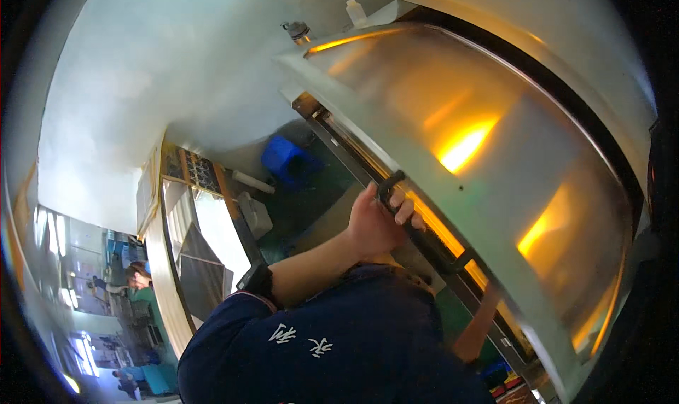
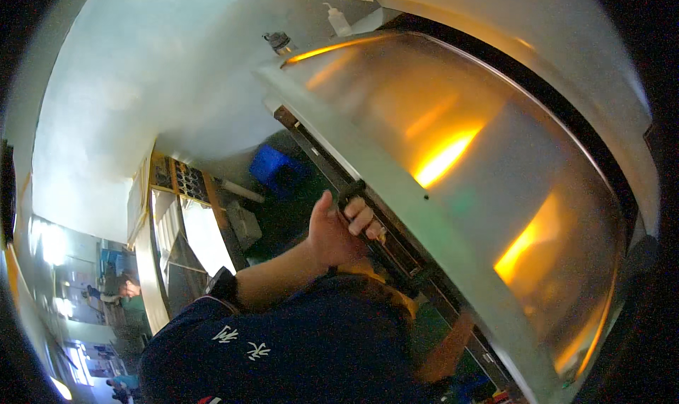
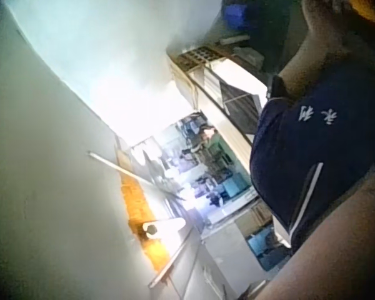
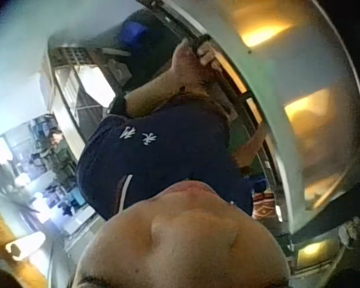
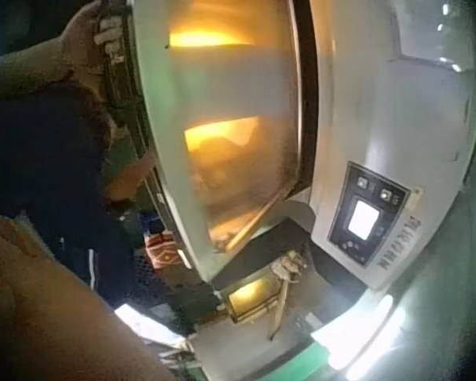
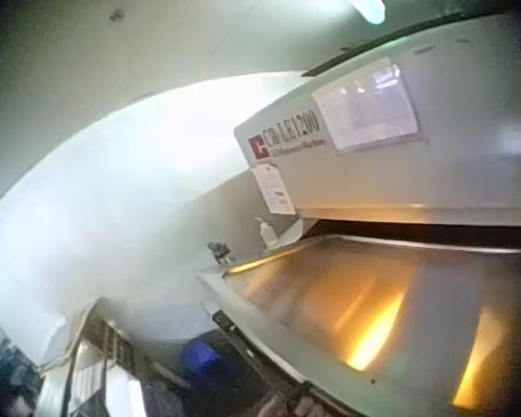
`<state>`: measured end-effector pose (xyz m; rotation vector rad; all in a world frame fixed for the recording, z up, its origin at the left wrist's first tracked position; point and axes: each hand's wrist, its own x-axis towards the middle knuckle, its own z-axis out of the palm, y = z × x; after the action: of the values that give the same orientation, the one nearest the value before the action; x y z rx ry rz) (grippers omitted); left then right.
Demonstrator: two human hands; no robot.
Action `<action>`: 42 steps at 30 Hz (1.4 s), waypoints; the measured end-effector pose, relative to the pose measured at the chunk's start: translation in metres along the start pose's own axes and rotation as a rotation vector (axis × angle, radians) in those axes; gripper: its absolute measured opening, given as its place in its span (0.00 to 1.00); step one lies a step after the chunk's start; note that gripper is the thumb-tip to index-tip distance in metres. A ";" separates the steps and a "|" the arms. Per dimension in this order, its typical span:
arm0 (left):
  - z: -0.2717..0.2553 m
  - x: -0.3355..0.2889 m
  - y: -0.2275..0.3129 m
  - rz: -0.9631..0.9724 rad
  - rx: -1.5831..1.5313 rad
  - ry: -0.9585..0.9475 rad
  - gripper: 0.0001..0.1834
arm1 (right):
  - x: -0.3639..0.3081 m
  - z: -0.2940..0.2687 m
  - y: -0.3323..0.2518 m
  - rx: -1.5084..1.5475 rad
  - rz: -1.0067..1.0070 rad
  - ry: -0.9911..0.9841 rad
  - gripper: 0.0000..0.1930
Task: Operating an LED exposure machine to process panels, including loading, smoothing with a roller, and unloading.
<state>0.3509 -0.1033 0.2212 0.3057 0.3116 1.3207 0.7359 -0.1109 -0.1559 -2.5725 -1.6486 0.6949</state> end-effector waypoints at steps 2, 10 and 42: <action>0.016 0.032 0.007 0.000 -0.022 -0.442 0.20 | 0.008 -0.049 -0.019 0.081 0.093 0.024 0.25; 0.081 0.089 0.033 -0.023 0.034 -0.661 0.19 | 0.072 -0.102 -0.059 0.208 0.237 -0.049 0.25; 0.140 0.155 0.062 -0.548 0.085 -0.908 0.47 | -0.395 0.078 -0.298 1.375 1.118 0.311 0.26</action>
<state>0.3845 0.0552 0.3665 0.7893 -0.3070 0.5362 0.3125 -0.3378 -0.0126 -1.9574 0.5063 0.8473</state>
